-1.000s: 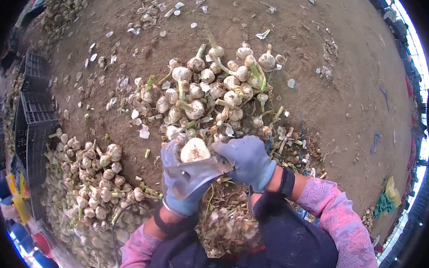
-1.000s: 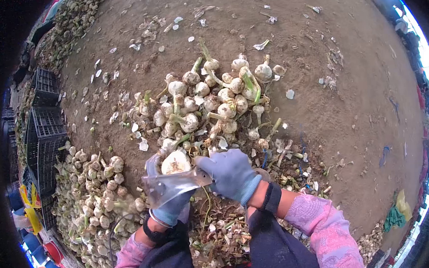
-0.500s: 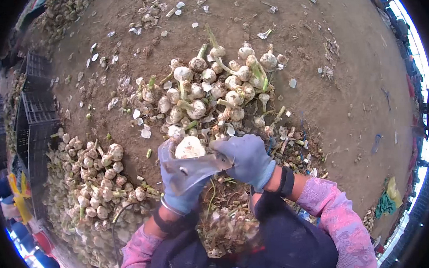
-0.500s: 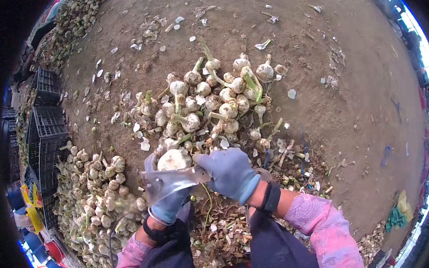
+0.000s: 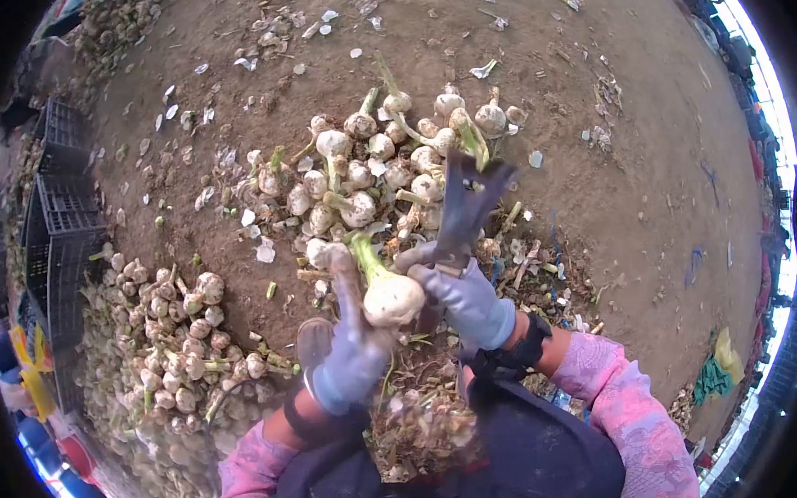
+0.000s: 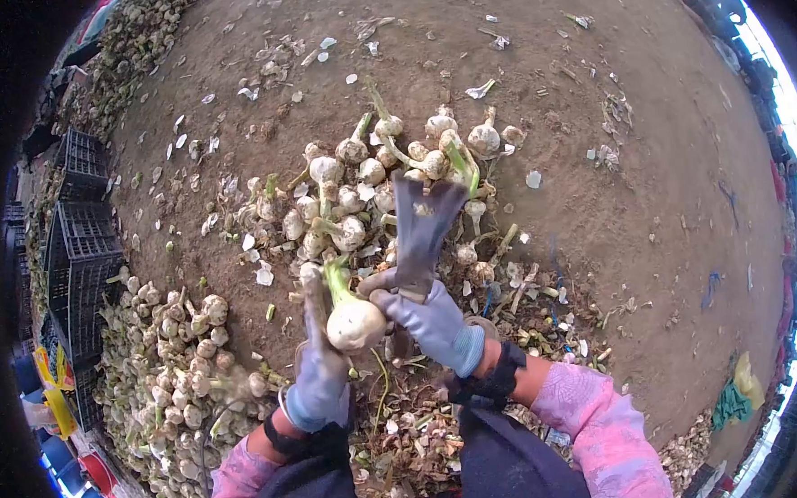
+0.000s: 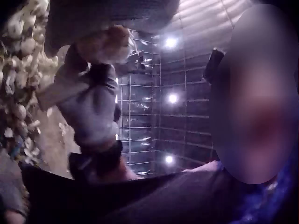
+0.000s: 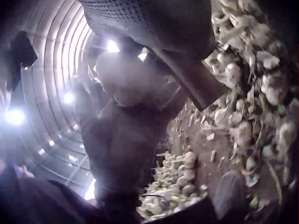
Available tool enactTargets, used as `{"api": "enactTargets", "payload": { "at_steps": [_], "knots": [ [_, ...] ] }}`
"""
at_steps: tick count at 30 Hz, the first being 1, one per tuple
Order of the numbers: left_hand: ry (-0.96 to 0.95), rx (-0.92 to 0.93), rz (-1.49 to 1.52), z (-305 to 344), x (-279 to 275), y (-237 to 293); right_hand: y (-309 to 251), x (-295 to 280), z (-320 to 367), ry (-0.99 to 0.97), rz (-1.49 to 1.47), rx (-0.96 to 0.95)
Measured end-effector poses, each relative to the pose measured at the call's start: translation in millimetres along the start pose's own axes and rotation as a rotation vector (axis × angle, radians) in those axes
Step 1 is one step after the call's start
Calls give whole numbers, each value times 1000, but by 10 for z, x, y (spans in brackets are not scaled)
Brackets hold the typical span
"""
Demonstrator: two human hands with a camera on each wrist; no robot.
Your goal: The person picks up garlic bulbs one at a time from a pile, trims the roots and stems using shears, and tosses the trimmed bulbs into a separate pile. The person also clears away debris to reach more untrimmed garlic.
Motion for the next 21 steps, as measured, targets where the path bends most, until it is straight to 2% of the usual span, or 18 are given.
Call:
{"api": "enactTargets", "payload": {
  "at_steps": [1, 3, 4, 7, 8, 11, 12, 14, 15, 17, 19, 20, 21],
  "knots": [
    [42, -135, 146, -24, -23, -106, -41, 17, 7, -13, 77, -19],
    [-64, -604, 703, 51, 35, -325, -89, 56, 24, -39, 233, -53],
    [-159, -462, 509, -13, 21, -219, -143, 37, -24, -39, 305, -156],
    [-100, -536, 453, 45, -42, -273, -294, 17, -28, -89, 525, -303],
    [-120, -583, 490, 101, -31, -249, -323, -17, -33, -165, 746, -315],
    [-267, -284, 376, 51, -117, 173, 424, -745, -84, -365, 1437, 291],
    [-218, -324, 454, 111, -256, 302, 400, -947, -140, -270, 1436, 203],
    [116, -186, 652, 391, -1086, 264, 399, -1218, -115, -101, 1397, 52],
    [265, -52, 735, 539, -1528, 337, 197, -1070, -187, -135, 1335, -175],
    [460, 296, 983, 1016, -2529, 523, -52, -827, -365, -123, 1338, -384],
    [586, 523, 1134, 1543, -3352, 485, 146, -770, -584, -193, 1421, -399],
    [607, 396, 1051, 1735, -3722, 186, 227, -753, -720, -238, 1463, -416],
    [653, 277, 1027, 1678, -3717, 8, 367, -762, -864, -355, 1327, -237]
  ]
}}
Point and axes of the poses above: each hand's wrist, its own z-axis away from the middle knuckle, its own x-axis out of the palm, y = z × x, the point moved 9 cm from there along -z, towards the middle knuckle, and after that the axes turned 11 degrees about -x, right-handed, at the moved point
